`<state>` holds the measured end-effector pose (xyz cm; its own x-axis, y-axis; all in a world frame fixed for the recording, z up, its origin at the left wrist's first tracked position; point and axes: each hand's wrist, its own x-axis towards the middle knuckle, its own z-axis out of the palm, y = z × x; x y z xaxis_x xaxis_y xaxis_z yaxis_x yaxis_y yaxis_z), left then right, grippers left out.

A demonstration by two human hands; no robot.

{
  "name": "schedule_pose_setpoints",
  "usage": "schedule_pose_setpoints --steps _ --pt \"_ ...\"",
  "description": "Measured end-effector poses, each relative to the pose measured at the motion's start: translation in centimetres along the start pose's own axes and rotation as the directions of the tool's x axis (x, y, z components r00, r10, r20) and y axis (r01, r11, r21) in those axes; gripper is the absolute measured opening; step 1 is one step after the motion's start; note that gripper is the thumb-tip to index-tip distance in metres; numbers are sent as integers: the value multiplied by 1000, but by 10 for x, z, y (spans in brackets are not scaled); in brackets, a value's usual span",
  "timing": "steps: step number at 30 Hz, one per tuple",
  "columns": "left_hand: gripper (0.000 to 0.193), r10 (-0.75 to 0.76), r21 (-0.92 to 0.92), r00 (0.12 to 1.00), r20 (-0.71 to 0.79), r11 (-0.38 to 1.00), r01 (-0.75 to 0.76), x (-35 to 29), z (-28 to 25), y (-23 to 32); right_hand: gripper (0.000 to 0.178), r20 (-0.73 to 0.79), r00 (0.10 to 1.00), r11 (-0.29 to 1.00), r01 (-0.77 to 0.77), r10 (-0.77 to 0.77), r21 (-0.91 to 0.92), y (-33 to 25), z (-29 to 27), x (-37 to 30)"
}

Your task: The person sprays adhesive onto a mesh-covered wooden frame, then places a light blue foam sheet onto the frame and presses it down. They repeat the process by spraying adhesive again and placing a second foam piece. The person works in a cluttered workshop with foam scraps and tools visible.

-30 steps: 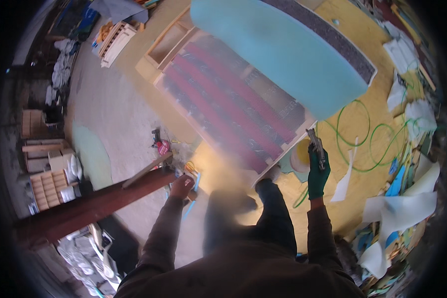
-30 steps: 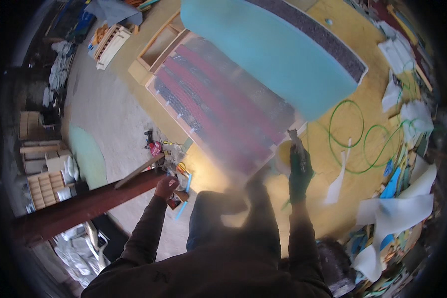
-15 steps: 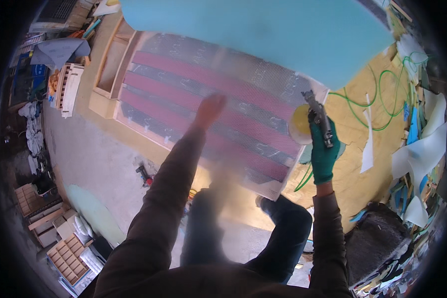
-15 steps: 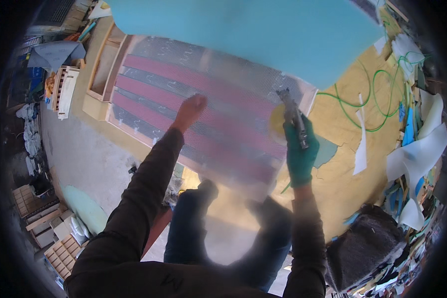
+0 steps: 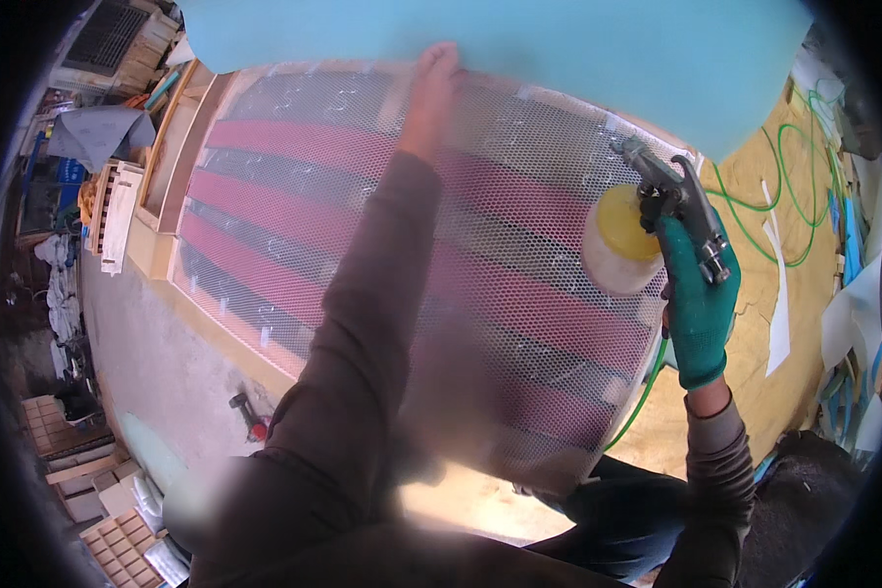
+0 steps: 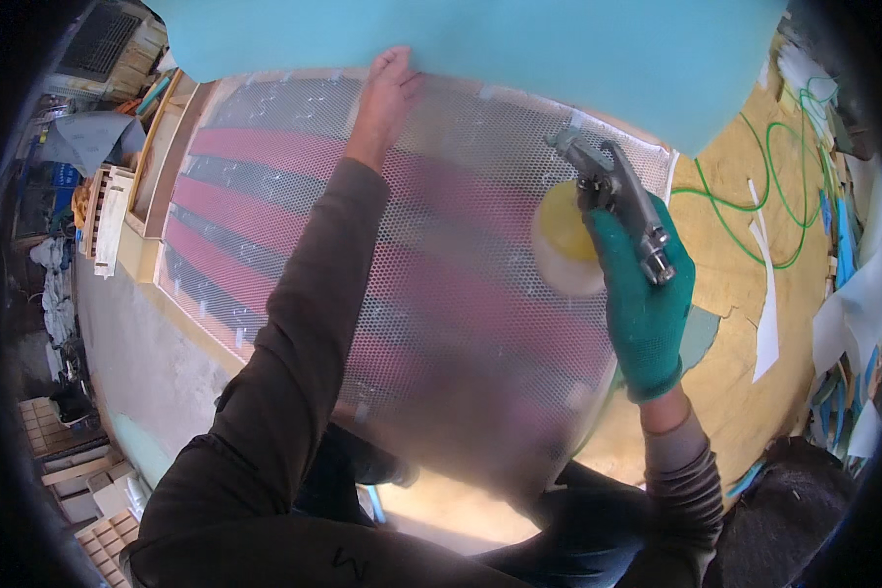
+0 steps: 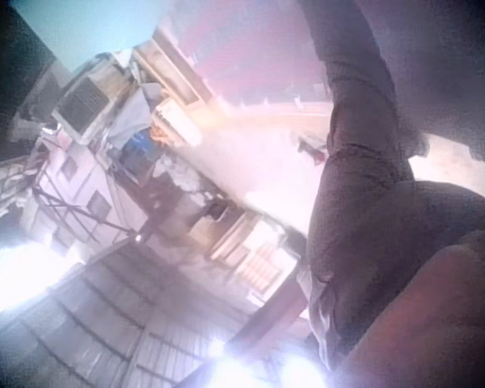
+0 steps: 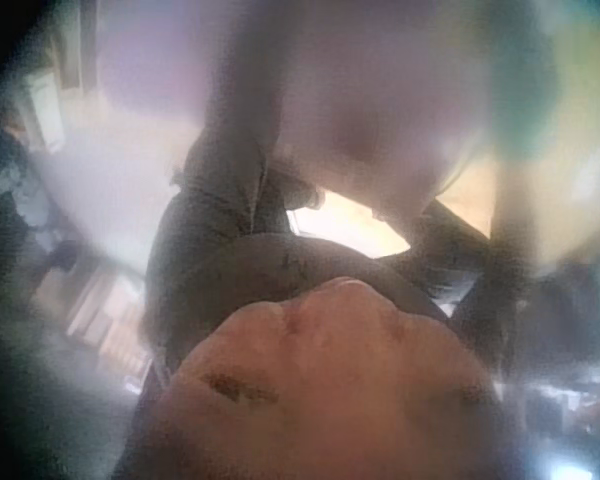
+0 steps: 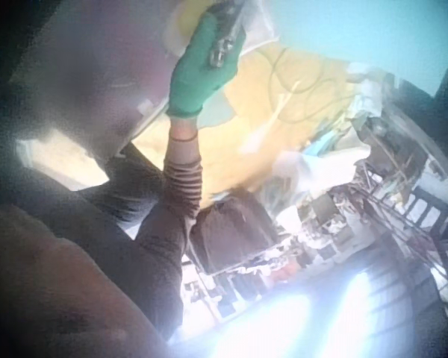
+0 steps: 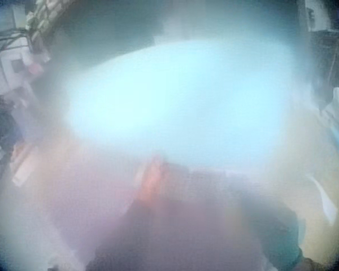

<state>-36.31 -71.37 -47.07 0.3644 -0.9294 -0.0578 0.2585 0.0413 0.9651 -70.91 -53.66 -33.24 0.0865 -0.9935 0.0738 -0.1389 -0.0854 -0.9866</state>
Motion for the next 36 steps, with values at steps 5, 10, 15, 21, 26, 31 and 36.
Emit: schedule_pose_setpoints --steps 5,10,15,21,26,31,36 --pt "41 216 452 969 118 857 -246 4 -11 10 31 83 996 997 34 -40 71 23 3 -2" --pt "44 687 711 607 399 186 -678 8 -27 15 26 74 989 988 134 -128 -82 28 18 2" --pt "42 567 819 703 430 82 -568 22 -35 18 25 78 981 973 186 -176 -138 23 32 4" --pt "30 749 793 444 492 -176 -583 54 -30 42 29 131 915 864 403 -381 -301 28 40 6" --pt "28 818 700 238 523 -253 -668 69 -28 73 38 221 821 626 550 -526 -553 40 47 18" --pt "30 663 772 493 563 -208 -601 75 -26 97 59 345 649 422 728 -678 -541 63 75 45" --pt "29 619 808 588 521 -135 -574 71 -24 100 36 394 621 302 724 -677 -621 74 116 68"
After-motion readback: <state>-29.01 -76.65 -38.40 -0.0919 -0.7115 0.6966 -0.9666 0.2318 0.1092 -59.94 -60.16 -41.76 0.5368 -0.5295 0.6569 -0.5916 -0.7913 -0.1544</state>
